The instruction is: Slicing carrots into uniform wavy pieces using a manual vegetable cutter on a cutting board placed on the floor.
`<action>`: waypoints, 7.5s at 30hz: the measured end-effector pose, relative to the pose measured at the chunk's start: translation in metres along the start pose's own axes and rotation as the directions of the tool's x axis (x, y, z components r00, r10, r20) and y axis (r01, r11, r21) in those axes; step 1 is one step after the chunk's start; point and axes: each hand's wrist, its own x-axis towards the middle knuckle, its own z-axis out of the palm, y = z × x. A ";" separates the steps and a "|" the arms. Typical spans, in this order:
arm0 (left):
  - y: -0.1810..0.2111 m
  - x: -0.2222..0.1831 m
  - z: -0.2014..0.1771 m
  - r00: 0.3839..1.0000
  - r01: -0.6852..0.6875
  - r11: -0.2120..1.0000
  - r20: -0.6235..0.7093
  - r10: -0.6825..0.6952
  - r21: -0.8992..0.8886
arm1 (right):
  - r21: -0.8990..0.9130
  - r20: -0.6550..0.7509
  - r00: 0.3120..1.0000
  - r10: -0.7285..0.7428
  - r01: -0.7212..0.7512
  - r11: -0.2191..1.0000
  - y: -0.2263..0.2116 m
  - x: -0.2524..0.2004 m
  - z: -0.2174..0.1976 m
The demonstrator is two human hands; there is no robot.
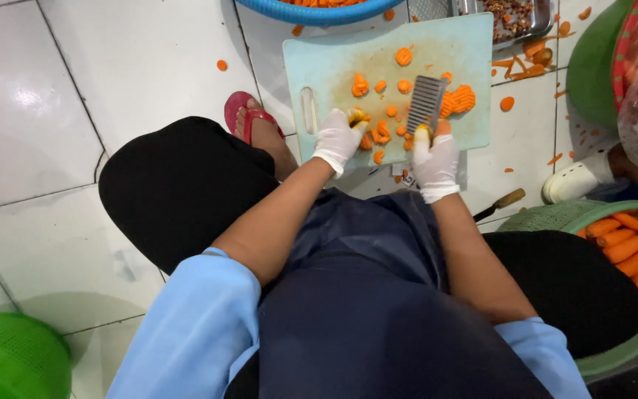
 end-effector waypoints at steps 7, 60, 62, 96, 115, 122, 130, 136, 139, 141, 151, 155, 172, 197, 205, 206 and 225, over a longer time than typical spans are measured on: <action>0.020 -0.002 -0.007 0.997 -0.061 0.926 0.067 0.039 0.372 | -0.107 0.072 0.995 0.070 -0.062 0.992 0.002 -0.009 -0.002; 0.045 -0.048 0.019 0.650 -0.427 0.364 0.001 0.760 0.827 | -0.422 0.384 0.847 0.366 -0.192 0.886 0.030 -0.019 -0.023; 0.037 -0.043 0.029 0.608 -0.421 0.343 -0.019 0.794 0.840 | -0.429 0.375 0.847 0.377 -0.202 0.880 0.032 -0.019 -0.022; 0.018 -0.019 0.046 0.670 -0.418 0.406 -0.026 0.742 0.812 | -0.612 0.519 0.718 0.465 -0.068 0.788 0.025 -0.053 0.034; 0.002 -0.005 0.053 0.380 -0.643 0.245 0.024 0.925 0.726 | -0.360 0.285 0.903 0.323 -0.211 0.909 0.037 -0.036 -0.012; -0.010 0.045 0.045 0.294 -0.631 0.173 0.026 0.955 0.756 | -0.344 0.292 0.862 0.415 -0.310 0.886 0.028 -0.030 -0.028; -0.001 0.080 0.019 0.548 -0.653 0.263 0.203 0.811 0.710 | -0.056 0.072 0.987 0.145 -0.141 0.988 0.045 -0.017 -0.061; 0.052 0.073 0.025 0.490 -0.563 0.257 0.067 0.869 0.785 | -0.040 0.024 0.985 0.170 -0.169 0.985 0.050 -0.008 -0.079; 0.088 0.061 0.044 0.650 -0.603 0.373 0.162 0.743 0.705 | -0.003 -0.040 0.987 0.157 -0.157 0.988 0.040 -0.003 -0.091; 0.119 0.053 0.054 0.821 -0.561 0.420 0.414 0.393 0.713 | 0.042 -0.032 0.987 0.158 -0.156 0.987 0.039 -0.001 -0.095; 0.040 0.111 0.140 0.762 -0.512 0.266 0.288 0.580 0.817 | -0.036 -0.034 0.930 0.365 -0.366 0.930 0.066 -0.008 -0.084; 0.071 0.076 0.081 0.791 -0.516 0.300 0.311 0.527 0.803 | -0.028 -0.019 0.931 0.365 -0.365 0.931 0.062 -0.005 -0.088; 0.083 -0.058 -0.023 0.978 -0.151 0.473 0.063 0.197 0.868 | -0.413 0.387 0.820 0.422 -0.255 0.874 0.003 -0.005 -0.038; -0.002 0.010 0.025 0.984 -0.009 0.913 0.167 -0.065 0.408 | -0.579 0.380 0.882 0.279 -0.009 0.815 0.007 -0.009 0.039; 0.006 0.011 0.017 0.976 0.077 0.931 0.164 -0.143 0.356 | -0.578 0.438 0.832 0.341 -0.030 0.816 -0.005 0.002 0.042; 0.006 0.012 0.019 0.975 0.087 0.927 0.161 -0.155 0.365 | -0.599 0.451 0.810 0.376 -0.038 0.800 -0.005 0.004 0.043; 0.015 0.007 0.011 0.966 0.145 0.924 0.153 -0.210 0.354 | -0.598 0.463 0.797 0.387 -0.042 0.801 0.002 0.001 0.052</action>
